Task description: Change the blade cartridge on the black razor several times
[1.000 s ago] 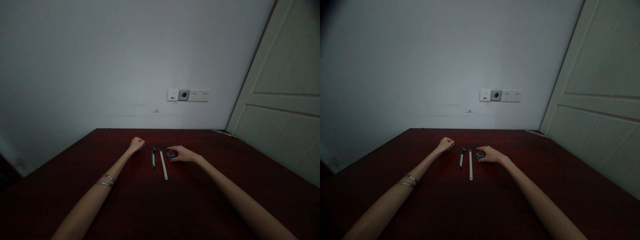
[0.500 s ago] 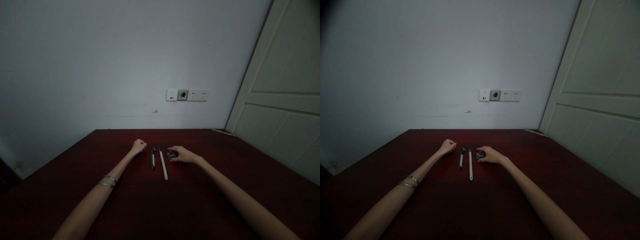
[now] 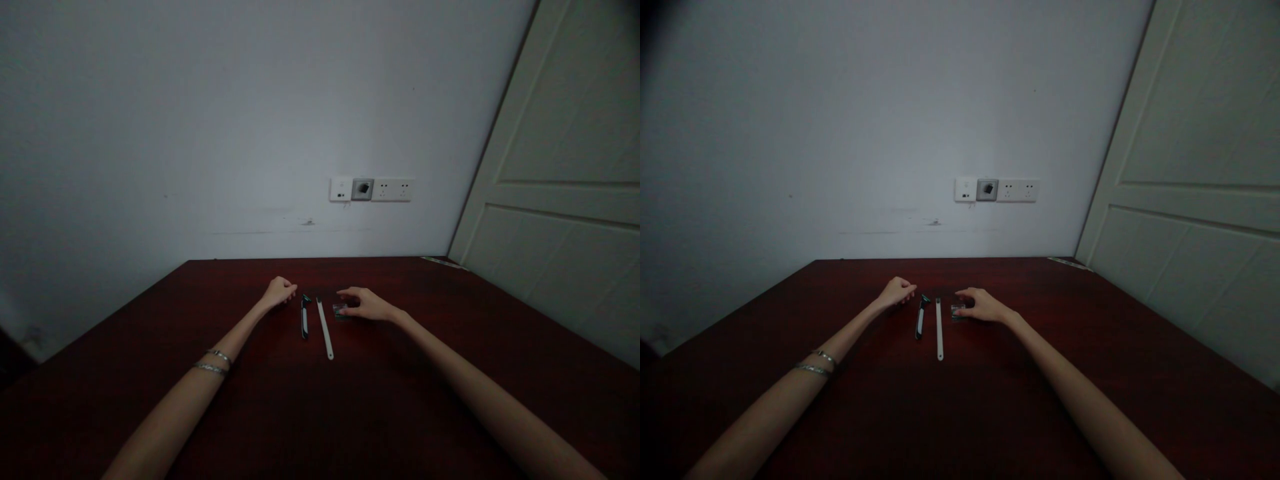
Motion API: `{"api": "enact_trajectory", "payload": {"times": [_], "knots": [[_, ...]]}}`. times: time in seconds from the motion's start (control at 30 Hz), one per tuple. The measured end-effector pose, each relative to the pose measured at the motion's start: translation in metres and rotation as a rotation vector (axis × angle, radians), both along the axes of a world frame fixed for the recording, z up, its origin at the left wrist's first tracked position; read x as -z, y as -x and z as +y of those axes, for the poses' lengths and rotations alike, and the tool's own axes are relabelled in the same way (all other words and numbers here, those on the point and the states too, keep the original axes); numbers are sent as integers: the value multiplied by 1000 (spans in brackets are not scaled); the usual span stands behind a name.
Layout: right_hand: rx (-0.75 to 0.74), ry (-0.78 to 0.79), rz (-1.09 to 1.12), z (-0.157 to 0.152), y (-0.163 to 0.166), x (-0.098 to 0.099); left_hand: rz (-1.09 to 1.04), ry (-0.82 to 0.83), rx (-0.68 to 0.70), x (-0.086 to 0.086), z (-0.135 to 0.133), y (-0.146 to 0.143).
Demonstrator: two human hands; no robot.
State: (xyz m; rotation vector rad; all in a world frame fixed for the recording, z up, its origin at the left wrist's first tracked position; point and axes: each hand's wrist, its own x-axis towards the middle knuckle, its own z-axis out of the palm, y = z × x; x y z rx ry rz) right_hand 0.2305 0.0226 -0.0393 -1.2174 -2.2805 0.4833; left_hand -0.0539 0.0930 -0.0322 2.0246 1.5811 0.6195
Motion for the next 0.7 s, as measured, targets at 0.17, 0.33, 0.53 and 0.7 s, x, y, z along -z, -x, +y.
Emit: {"api": "enact_trajectory", "payload": {"times": [0.17,0.33,0.53,0.7], "knots": [[238,-157,-120,19,-35,16,176,-273,-180,2,9,17],[401,-166,-281,27,-62,33,343,-508,-91,14,23,42],[433,-167,-273,24,-60,36,437,-484,-37,30,33,53],[445,-151,-241,24,-59,35,426,-405,12,30,35,52]]}}
